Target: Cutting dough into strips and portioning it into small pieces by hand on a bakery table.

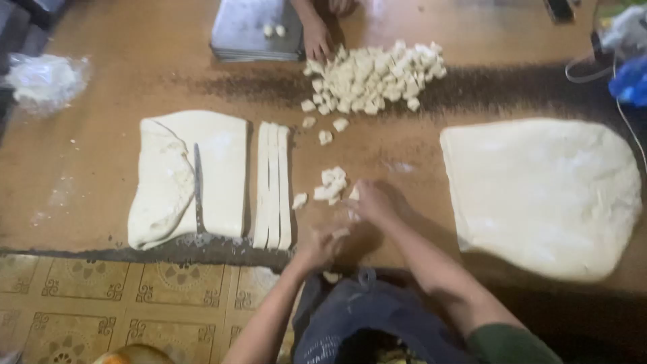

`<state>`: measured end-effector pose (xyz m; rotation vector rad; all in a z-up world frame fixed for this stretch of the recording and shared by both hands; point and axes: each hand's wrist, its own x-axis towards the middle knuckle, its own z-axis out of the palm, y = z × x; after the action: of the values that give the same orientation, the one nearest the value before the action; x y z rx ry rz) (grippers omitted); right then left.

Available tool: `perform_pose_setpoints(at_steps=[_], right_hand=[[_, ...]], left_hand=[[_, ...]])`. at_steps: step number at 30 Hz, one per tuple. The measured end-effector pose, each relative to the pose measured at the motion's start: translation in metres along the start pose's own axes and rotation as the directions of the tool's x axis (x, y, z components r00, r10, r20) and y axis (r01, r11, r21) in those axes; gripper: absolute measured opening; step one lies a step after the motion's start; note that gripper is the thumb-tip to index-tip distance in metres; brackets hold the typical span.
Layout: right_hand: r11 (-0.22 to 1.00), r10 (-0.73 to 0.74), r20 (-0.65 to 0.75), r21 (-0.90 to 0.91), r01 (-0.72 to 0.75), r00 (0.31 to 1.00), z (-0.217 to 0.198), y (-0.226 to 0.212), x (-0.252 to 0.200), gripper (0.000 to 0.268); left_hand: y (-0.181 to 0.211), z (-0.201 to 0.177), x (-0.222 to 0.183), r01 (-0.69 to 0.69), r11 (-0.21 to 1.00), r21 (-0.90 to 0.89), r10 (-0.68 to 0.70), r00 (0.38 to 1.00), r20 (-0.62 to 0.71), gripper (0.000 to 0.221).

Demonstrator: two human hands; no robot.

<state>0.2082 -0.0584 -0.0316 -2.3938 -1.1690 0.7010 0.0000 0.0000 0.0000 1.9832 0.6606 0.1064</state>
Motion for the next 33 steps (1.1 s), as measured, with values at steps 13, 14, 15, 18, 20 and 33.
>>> perform_pose_setpoints(at_steps=[13, 14, 15, 18, 20, 33], right_hand=[[0.842, -0.417, -0.458, 0.131, 0.524, 0.785, 0.019, -0.048, -0.027, 0.026], [0.888, -0.366, -0.51, 0.059, 0.456, 0.778, 0.037, -0.022, -0.013, 0.024], [0.922, -0.327, -0.555, -0.008, 0.388, 0.765, 0.057, 0.003, 0.0, 0.033], [0.995, -0.026, -0.098, -0.102, 0.016, 0.995, 0.02, 0.009, -0.004, 0.051], [0.983, 0.009, -0.037, -0.182, -0.016, 0.999, 0.024, 0.021, -0.004, 0.044], [0.859, -0.304, -0.397, 0.28, 0.429, 0.866, 0.049, -0.025, -0.022, 0.033]], left_hand=[[-0.081, 0.003, 0.076, -0.16, 0.981, 0.111, 0.178, 0.968, -0.178, 0.04], [-0.071, 0.007, 0.073, -0.191, 0.919, 0.345, 0.248, 0.96, -0.131, 0.021], [-0.063, 0.01, 0.067, -0.207, 0.804, 0.557, 0.299, 0.951, -0.078, 0.014], [0.034, -0.019, 0.024, -0.318, 0.934, 0.161, 0.316, 0.948, 0.04, 0.011], [-0.015, -0.013, 0.027, -0.263, 0.963, 0.055, 0.264, 0.964, -0.029, 0.007], [-0.077, 0.032, 0.074, -0.029, 0.948, 0.317, 0.063, 0.993, -0.097, 0.031]])
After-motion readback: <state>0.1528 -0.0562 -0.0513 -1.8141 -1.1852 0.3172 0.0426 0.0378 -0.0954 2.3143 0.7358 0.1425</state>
